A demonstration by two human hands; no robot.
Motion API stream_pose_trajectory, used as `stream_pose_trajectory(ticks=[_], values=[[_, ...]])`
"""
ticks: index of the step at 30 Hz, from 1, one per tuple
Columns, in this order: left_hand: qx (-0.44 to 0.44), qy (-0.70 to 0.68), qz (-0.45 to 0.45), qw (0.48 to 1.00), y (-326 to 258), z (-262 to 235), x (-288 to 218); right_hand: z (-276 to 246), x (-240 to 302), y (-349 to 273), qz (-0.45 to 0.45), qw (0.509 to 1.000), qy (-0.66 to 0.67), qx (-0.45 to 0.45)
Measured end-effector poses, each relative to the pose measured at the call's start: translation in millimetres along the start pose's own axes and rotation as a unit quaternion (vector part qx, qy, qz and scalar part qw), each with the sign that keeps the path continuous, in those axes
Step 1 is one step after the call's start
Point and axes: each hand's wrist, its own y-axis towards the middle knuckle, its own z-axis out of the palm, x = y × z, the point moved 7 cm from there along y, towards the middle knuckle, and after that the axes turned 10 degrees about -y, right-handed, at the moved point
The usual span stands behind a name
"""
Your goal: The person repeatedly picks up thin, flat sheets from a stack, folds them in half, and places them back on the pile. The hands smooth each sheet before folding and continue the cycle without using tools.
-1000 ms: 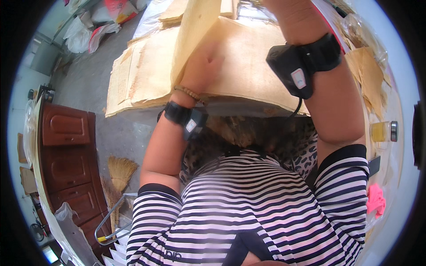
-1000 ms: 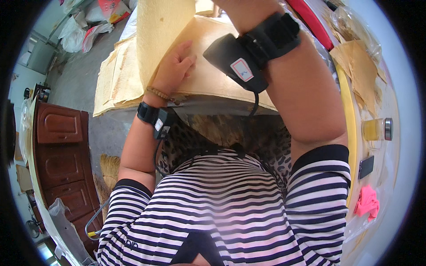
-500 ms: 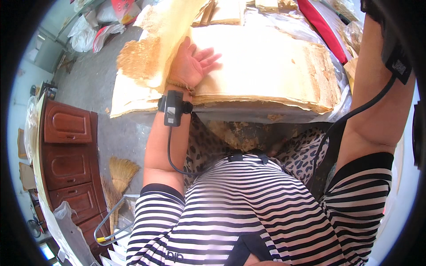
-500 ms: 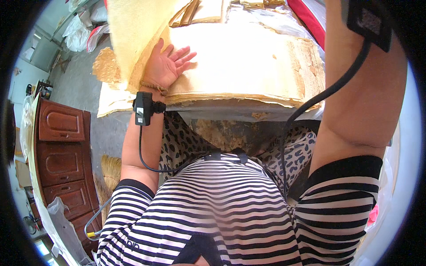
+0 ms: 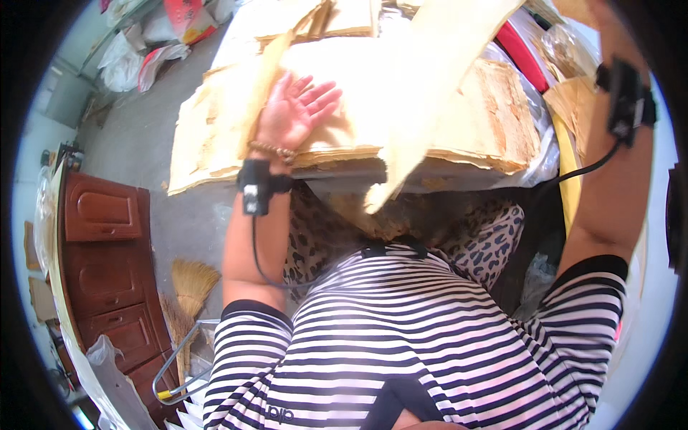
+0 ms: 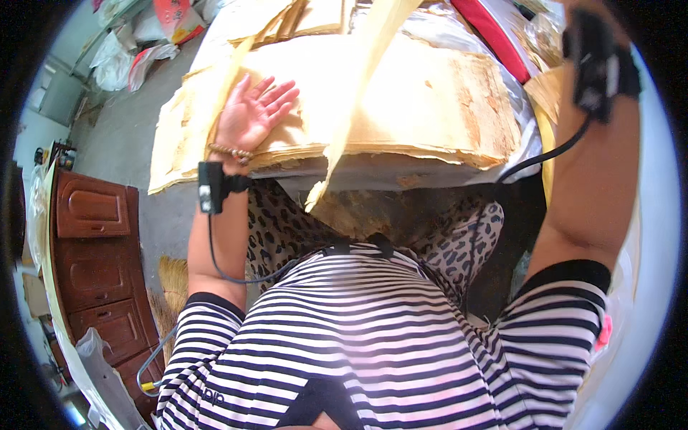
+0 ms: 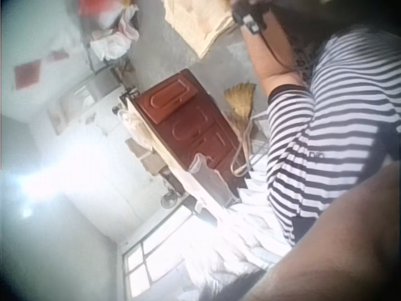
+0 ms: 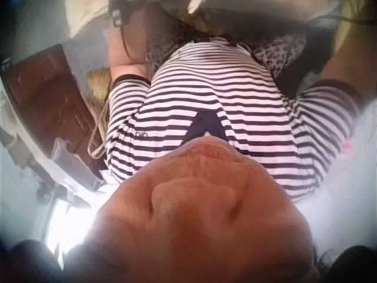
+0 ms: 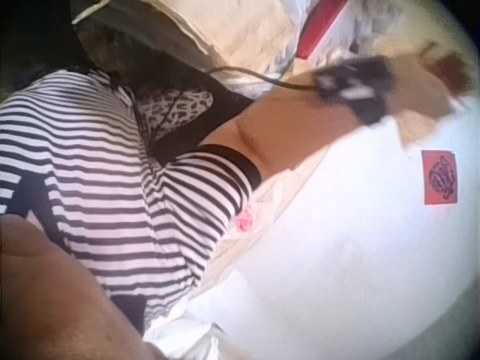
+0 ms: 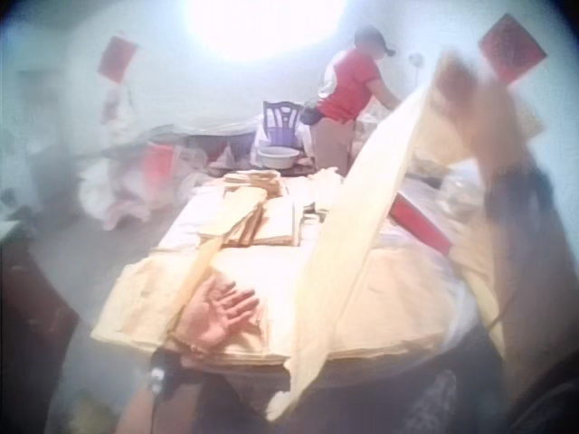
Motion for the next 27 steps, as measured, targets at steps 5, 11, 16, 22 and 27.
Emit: stream_pose_trajectory(ticks=[5,11,16,22,27], values=[[-0.03,0.44,0.1,0.892,-66.2,8.2,1.7,-67.3,-107.2,-85.5,0.195,0.979,0.023,-0.048],[-0.149,0.636,0.307,0.692,-111.3,-7.0,-60.9,-168.6,-194.6,-201.3,0.368,0.923,0.003,-0.111],[-0.147,0.796,0.513,0.286,-142.9,21.5,-77.1,-180.7,-239.9,-250.3,0.431,0.894,0.061,-0.102],[-0.029,0.538,-0.141,0.83,-130.8,-56.2,79.6,-179.5,-252.0,-302.1,0.451,0.862,0.163,-0.163],[0.017,0.142,-0.178,0.974,-121.2,-29.0,153.8,-152.6,-240.4,-334.8,0.492,0.807,0.263,-0.191]])
